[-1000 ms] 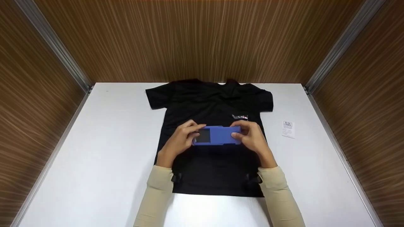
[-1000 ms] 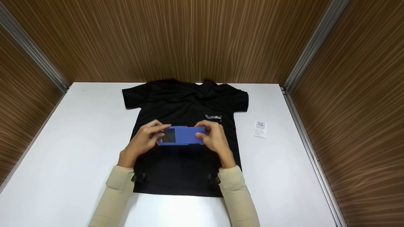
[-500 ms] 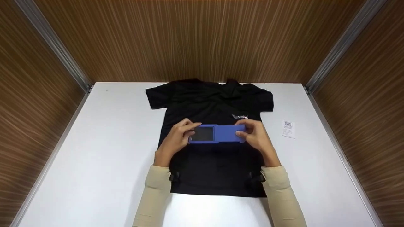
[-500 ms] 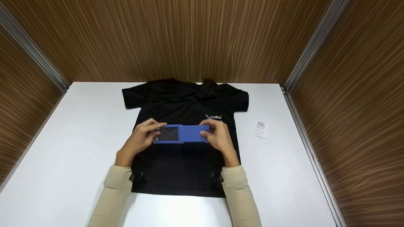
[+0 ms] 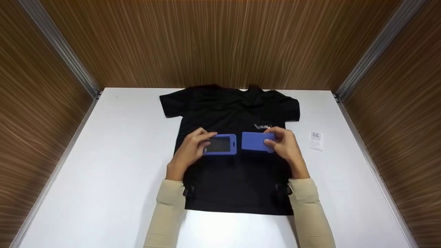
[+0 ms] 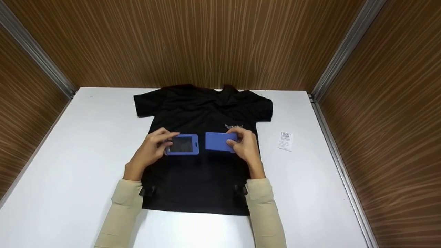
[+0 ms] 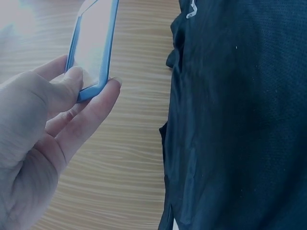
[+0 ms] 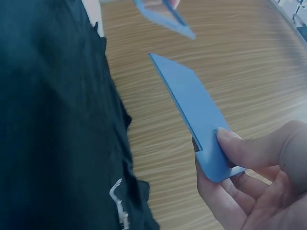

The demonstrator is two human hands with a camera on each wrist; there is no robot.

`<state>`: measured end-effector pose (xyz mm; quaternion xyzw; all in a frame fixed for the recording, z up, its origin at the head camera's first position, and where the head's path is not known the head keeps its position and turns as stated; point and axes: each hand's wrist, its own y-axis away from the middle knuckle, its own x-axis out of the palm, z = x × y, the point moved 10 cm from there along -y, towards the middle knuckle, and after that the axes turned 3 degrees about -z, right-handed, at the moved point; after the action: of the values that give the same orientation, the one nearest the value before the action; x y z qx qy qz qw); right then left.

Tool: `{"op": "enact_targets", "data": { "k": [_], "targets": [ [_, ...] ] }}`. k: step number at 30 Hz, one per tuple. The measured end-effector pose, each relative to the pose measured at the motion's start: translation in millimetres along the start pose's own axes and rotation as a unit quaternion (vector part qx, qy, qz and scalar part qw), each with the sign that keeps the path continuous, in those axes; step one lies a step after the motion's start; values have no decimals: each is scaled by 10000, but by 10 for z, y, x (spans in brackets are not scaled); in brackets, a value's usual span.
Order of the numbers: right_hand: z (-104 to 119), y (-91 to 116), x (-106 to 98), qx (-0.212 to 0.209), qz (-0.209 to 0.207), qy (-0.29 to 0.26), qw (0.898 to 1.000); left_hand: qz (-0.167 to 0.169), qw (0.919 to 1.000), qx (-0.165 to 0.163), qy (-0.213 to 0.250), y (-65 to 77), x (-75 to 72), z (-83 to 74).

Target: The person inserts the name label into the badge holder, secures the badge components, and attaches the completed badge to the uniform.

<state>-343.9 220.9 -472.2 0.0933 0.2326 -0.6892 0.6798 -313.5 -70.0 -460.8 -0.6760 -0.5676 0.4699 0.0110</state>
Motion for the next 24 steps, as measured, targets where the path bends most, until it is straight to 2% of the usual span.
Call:
{"op": "enact_targets", "data": {
  "k": [9, 17, 24],
  "targets": [
    [-334, -131, 172, 447, 228, 148, 9986, 3, 9999, -109, -87, -1, -12, 9],
    [-477, -269, 338, 505, 500, 524, 9961, 17, 9999, -66, -87, -12, -17, -2],
    [-619, -350, 482, 797, 813, 462, 9924, 11, 9999, -101, -23, 1, -25, 8]
  ]
}}
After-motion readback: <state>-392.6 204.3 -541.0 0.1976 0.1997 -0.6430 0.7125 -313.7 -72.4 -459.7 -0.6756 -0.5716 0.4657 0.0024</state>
